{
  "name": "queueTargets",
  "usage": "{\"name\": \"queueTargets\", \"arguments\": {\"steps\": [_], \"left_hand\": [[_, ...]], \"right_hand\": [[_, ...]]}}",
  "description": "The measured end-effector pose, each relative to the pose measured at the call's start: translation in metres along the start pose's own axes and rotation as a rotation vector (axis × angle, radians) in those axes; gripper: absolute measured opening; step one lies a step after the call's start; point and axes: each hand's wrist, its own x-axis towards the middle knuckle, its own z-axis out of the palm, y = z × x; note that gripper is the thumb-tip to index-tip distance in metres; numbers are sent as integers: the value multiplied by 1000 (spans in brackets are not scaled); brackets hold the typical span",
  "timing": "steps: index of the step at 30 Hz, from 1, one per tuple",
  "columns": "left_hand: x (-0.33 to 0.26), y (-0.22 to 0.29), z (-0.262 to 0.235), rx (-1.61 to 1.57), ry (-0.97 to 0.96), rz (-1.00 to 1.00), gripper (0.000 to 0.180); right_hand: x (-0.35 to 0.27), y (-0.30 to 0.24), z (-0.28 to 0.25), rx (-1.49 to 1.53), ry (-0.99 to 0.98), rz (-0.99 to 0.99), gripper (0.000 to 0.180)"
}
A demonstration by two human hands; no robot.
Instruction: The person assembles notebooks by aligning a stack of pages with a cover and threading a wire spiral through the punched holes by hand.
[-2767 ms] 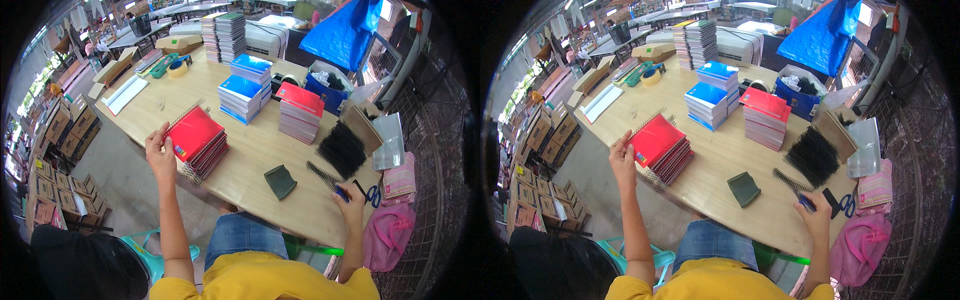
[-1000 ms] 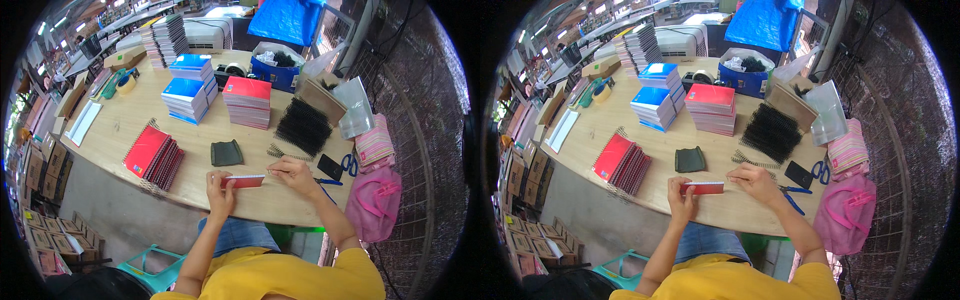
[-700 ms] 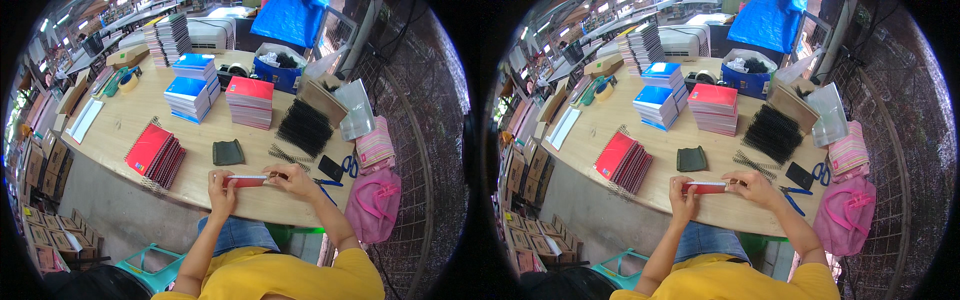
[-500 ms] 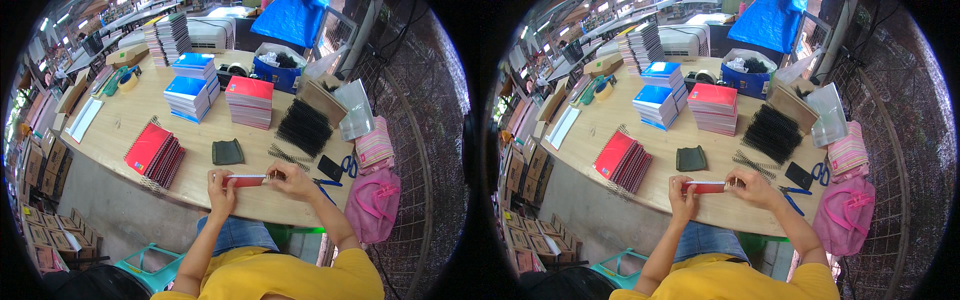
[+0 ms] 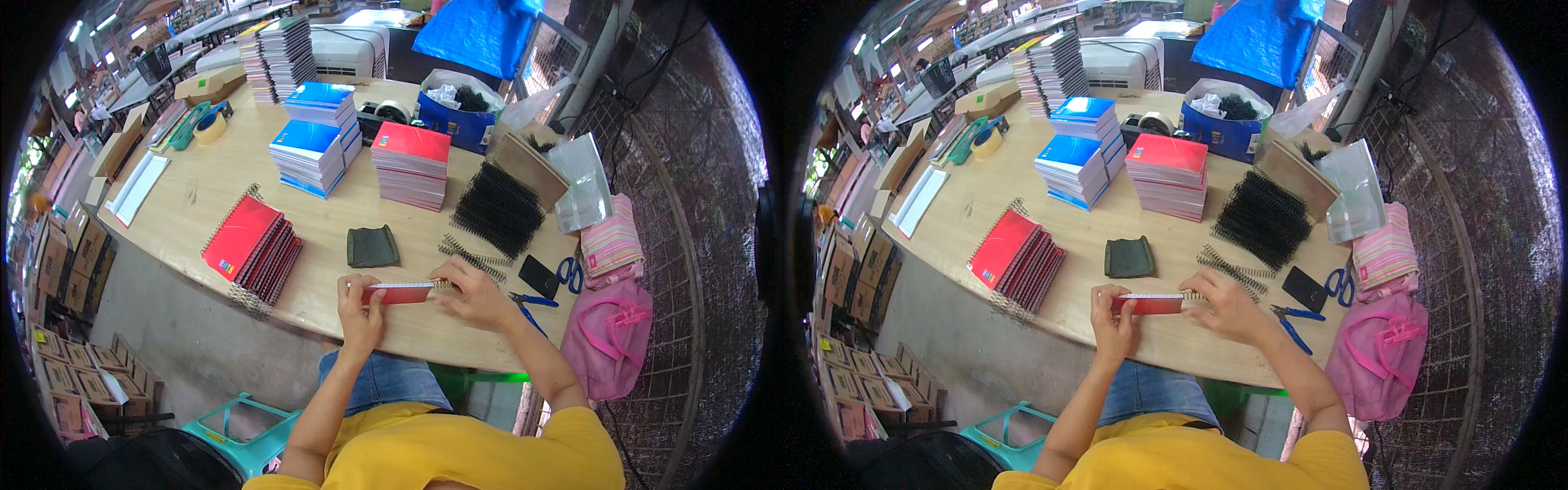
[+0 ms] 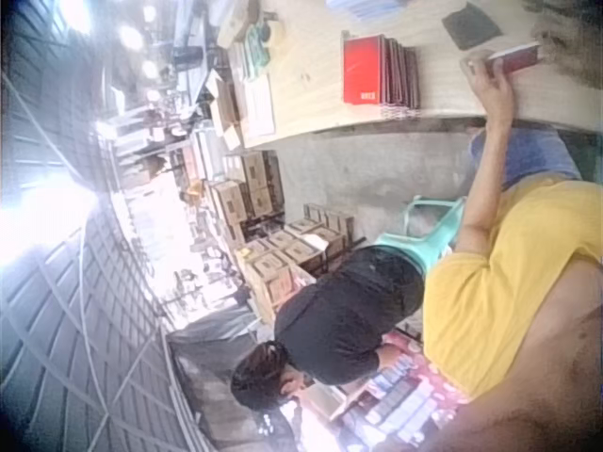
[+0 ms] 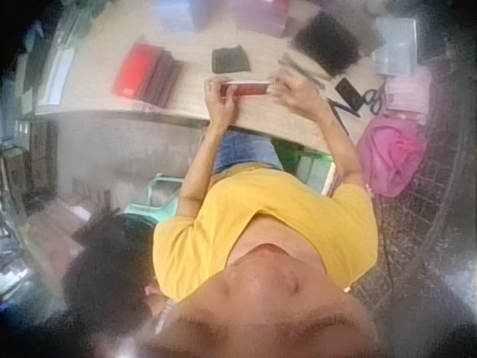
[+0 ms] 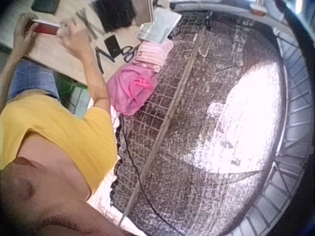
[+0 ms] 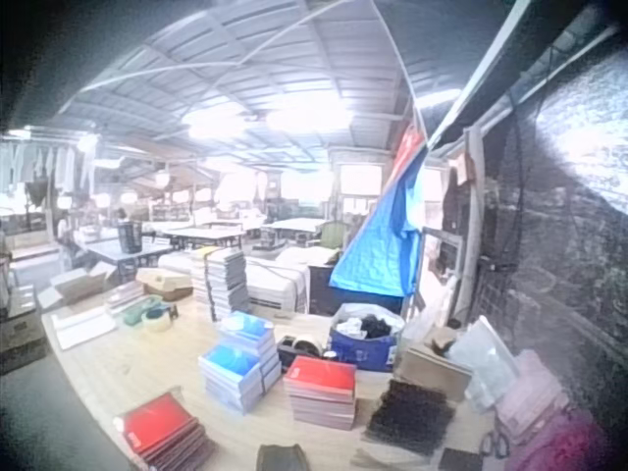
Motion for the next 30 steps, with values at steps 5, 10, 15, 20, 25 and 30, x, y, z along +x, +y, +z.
{"name": "queueTargets", "arguments": {"steps": [5,10,15,20,25,30], "left_hand": [[-1,-1,-2,-28,-10,-46,14],[-3,-7,0,-19,11,-6,14],[-3,-8,1,4,4,30,14],[-5,-10,-1,15,-8,30,15],[-5,2,-13,-76,-85,-74,20],[-1,-4,-12,53,-75,110,53]], "right_hand": [[7,-16,1,-101,40,16,23],[7,-14,8,-187,2,60,25],[6,-7,12,-279,26,2,26],[10,-12,12,-394,-89,-11,32],[65,-2,0,-420,-147,-216,53],[148,32,30,-702,-423,-786,90]]}}
